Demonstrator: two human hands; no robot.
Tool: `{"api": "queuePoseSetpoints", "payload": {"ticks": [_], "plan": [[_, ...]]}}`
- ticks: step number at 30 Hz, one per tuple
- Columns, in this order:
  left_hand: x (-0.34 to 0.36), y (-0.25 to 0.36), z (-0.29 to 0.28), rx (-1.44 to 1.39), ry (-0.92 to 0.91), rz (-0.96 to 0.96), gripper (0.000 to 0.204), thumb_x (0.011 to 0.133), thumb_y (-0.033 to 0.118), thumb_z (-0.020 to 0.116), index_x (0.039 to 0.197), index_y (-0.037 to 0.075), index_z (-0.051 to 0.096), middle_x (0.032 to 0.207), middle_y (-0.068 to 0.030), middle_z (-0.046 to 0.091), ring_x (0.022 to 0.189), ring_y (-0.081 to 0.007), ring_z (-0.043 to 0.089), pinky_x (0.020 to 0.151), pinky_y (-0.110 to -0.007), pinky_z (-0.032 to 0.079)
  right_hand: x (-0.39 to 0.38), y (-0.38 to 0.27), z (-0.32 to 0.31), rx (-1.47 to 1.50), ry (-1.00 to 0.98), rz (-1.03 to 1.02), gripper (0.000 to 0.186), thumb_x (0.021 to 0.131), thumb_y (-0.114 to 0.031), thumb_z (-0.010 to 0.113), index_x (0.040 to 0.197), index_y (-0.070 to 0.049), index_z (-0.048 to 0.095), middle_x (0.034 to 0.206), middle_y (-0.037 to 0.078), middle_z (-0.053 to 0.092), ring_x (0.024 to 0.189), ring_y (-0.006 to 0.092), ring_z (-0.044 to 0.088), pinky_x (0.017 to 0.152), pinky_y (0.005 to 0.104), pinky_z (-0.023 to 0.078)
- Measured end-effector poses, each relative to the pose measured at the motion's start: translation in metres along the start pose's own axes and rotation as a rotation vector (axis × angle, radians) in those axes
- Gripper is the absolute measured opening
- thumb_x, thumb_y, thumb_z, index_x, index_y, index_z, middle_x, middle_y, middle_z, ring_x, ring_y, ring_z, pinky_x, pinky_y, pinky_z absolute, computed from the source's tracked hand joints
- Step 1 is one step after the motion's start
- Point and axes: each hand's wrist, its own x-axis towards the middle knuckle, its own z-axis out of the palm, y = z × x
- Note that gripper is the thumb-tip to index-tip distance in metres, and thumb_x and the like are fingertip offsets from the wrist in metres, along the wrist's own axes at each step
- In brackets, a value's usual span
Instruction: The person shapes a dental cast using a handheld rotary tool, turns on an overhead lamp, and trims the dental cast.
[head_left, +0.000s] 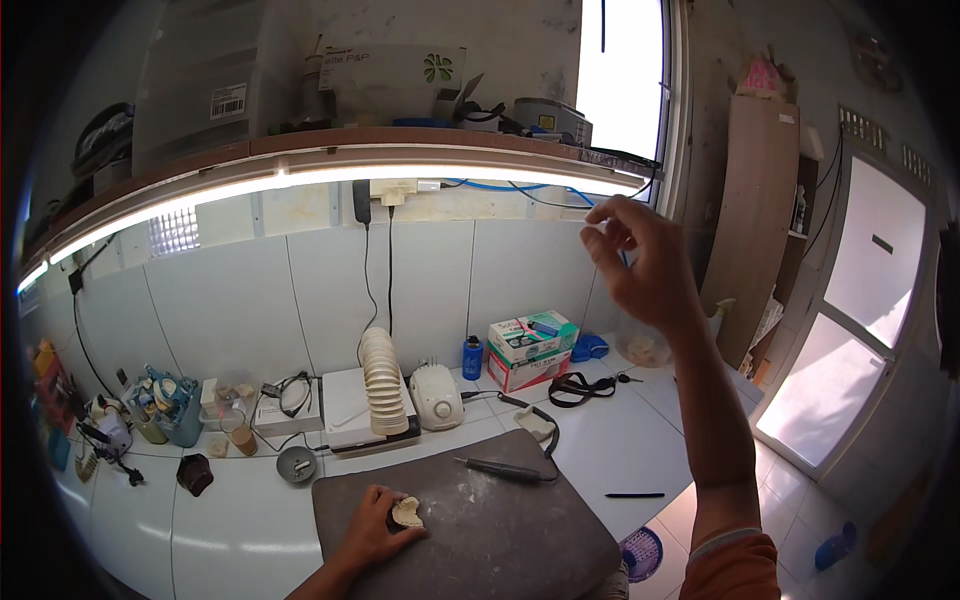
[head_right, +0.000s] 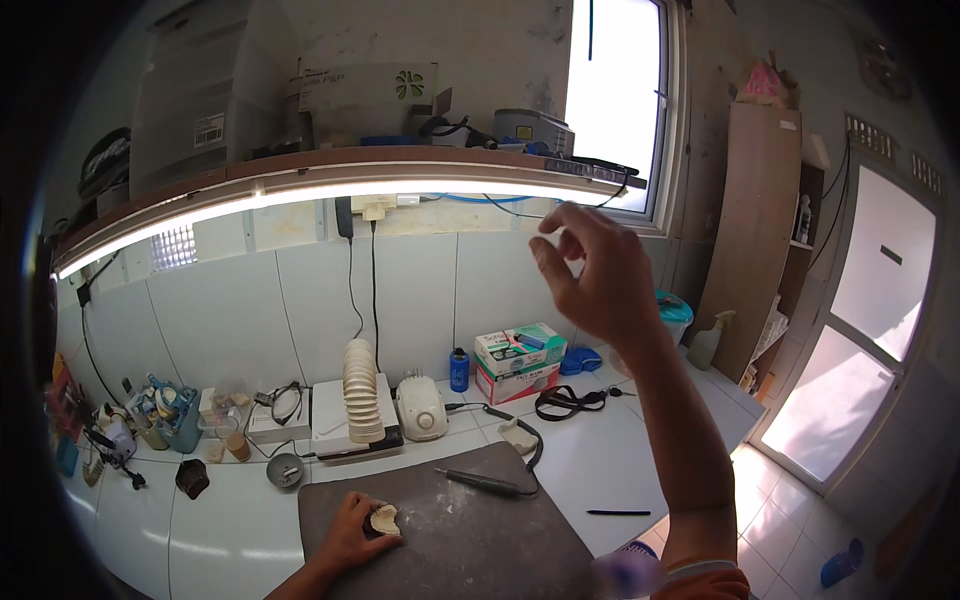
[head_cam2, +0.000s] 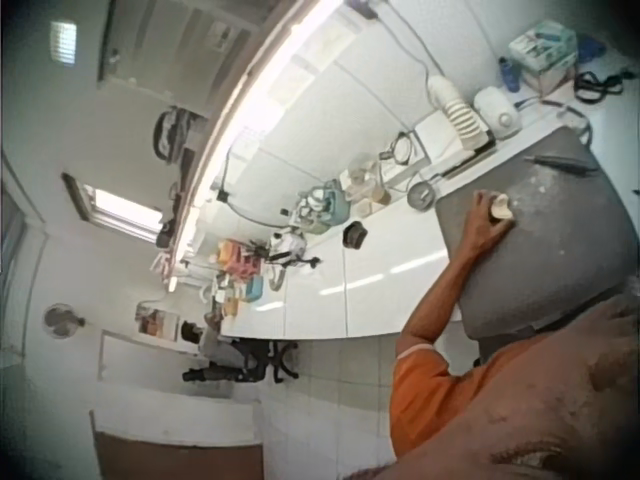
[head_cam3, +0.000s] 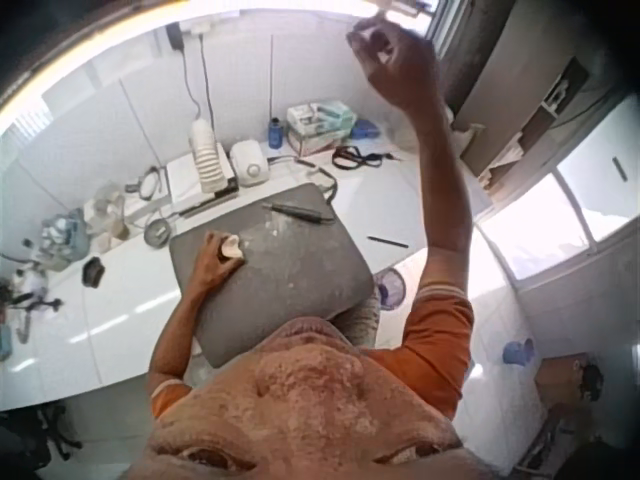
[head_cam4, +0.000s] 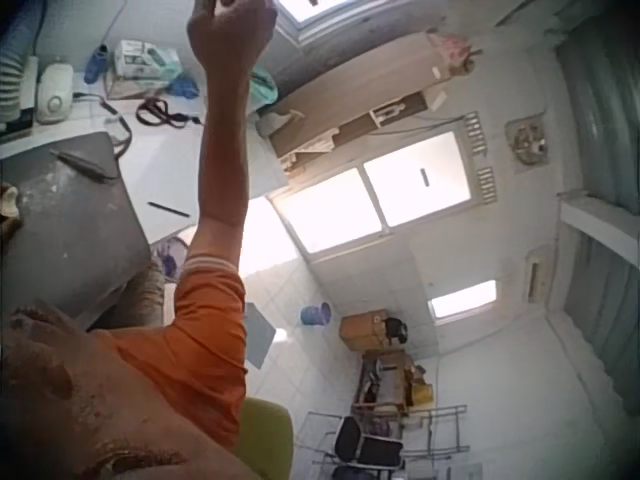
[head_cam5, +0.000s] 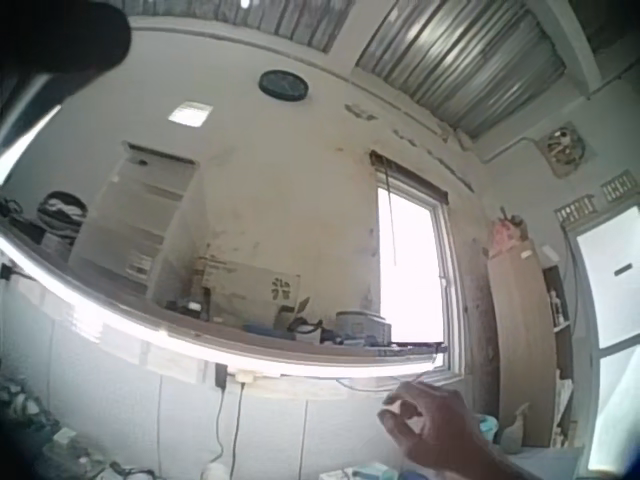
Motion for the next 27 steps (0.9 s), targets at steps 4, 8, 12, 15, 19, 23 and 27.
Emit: {"api": "queuePoseSetpoints", "payload": {"ticks": [4,8,12,15,19,23,27], "plan": [[0.003,-0.006,0.005,0.032,0.002,0.059,0.073,0.081,0.043,0.101,0.133,0.001,0.071,0.132,-0.0176,0.057,0.121,-0.0363,0.068,0.103,-0.046,0.060,0.132,0.061,-0.058,-0.282,-0.039,0.384,0.036,0.092,-0.035,0.072,0.110,-0.005,0.080,0.097,0.015,0.085,0.096,0.0288,0.082,0.095,0.0440,0.062],[0.002,-0.010,0.006,0.038,0.008,0.114,0.072,0.081,0.044,0.100,0.133,0.003,0.071,0.131,-0.0177,0.058,0.120,-0.0365,0.068,0.102,-0.046,0.059,0.211,0.136,-0.050,-0.530,-0.347,0.657,0.050,0.088,-0.043,0.070,0.119,-0.006,0.082,0.133,0.023,0.078,0.115,0.0378,0.076,0.103,0.0506,0.060],[-0.006,-0.013,0.009,-0.016,0.033,0.058,0.072,0.082,0.045,0.099,0.134,0.005,0.070,0.131,-0.0180,0.058,0.120,-0.0372,0.068,0.102,-0.046,0.059,0.218,0.145,-0.015,-0.407,-0.561,0.661,0.056,0.085,-0.054,0.079,0.113,-0.006,0.081,0.113,0.019,0.076,0.081,0.0307,0.070,0.080,0.0485,0.062],[-0.005,-0.014,0.010,-0.031,0.046,0.078,0.072,0.083,0.047,0.098,0.135,0.005,0.070,0.134,-0.0188,0.058,0.121,-0.0395,0.068,0.103,-0.047,0.059,0.227,0.192,0.008,-0.456,-0.724,0.646,0.056,0.088,-0.058,0.077,0.127,-0.018,0.082,0.120,0.016,0.074,0.102,0.0293,0.070,0.084,0.0500,0.062],[-0.001,-0.006,0.010,-0.072,0.013,-0.005,0.071,0.084,0.046,0.097,0.135,0.005,0.069,0.134,-0.0182,0.058,0.123,-0.0396,0.067,0.105,-0.047,0.058,0.239,0.260,0.015,-0.405,-0.874,0.517,0.043,0.100,-0.047,0.070,0.132,-0.020,0.080,0.117,0.010,0.074,0.102,0.0235,0.068,0.090,0.0469,0.060],[0.004,-0.002,0.007,-0.058,0.010,0.032,0.070,0.085,0.044,0.097,0.136,0.005,0.068,0.132,-0.0169,0.057,0.124,-0.0387,0.066,0.106,-0.047,0.056,0.267,0.326,0.007,-0.614,-0.971,0.292,0.038,0.100,-0.043,0.064,0.126,-0.019,0.079,0.111,0.006,0.074,0.099,0.0231,0.069,0.092,0.0461,0.060],[-0.003,-0.011,0.009,-0.091,0.045,0.054,0.071,0.085,0.043,0.097,0.137,0.004,0.068,0.132,-0.0161,0.057,0.123,-0.0377,0.065,0.106,-0.046,0.055,0.286,0.357,-0.002,-0.555,-0.938,0.305,0.042,0.099,-0.047,0.068,0.130,-0.021,0.079,0.118,0.004,0.075,0.101,0.0215,0.068,0.091,0.0424,0.057]]}}
